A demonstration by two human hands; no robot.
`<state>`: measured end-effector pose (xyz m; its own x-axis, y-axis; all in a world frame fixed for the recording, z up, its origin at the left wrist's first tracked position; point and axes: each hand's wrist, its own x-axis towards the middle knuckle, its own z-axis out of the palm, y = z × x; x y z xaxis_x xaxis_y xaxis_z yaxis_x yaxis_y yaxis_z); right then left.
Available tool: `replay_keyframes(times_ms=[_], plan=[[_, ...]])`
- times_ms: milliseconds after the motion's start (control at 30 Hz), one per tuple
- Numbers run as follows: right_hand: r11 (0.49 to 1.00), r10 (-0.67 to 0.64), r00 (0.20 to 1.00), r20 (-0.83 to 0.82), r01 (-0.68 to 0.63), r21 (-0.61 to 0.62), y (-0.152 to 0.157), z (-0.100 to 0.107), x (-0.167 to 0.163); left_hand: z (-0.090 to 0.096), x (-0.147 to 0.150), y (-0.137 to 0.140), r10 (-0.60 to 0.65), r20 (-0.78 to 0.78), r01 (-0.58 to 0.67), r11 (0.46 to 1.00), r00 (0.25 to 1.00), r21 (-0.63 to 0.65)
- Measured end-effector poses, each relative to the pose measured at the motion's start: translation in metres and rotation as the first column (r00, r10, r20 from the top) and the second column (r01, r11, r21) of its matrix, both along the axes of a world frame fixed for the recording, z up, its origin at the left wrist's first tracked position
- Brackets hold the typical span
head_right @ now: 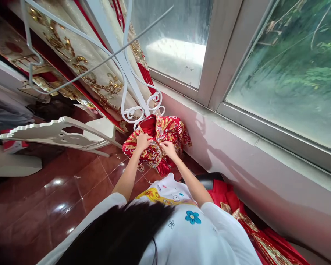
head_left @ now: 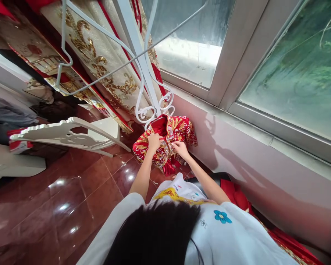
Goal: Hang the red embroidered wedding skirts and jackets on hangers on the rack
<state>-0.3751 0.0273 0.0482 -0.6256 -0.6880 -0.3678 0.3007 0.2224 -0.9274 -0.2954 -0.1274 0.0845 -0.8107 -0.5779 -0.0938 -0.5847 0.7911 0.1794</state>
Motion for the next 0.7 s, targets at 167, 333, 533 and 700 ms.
replay_keyframes(times_ms=[167,333,533,700], plan=[[0.996,-0.014,0.999,0.035,0.011,0.083,-0.072,-0.001,0.0,-0.001,0.005,0.004,-0.008,-0.013,0.008,1.0,1.0,0.005],[0.99,0.039,0.988,0.152,-0.058,0.127,-0.088,-0.013,-0.004,-0.003,0.009,0.009,0.001,-0.054,-0.001,1.0,0.999,0.009],[0.985,0.151,0.947,0.282,-0.169,0.038,-0.068,-0.032,-0.01,-0.004,0.011,0.008,-0.01,-0.064,0.011,1.0,0.998,0.018],[0.981,0.195,0.956,0.22,-0.187,-0.058,-0.066,-0.042,-0.015,-0.003,0.011,0.008,-0.038,-0.043,0.039,0.999,0.998,0.018]])
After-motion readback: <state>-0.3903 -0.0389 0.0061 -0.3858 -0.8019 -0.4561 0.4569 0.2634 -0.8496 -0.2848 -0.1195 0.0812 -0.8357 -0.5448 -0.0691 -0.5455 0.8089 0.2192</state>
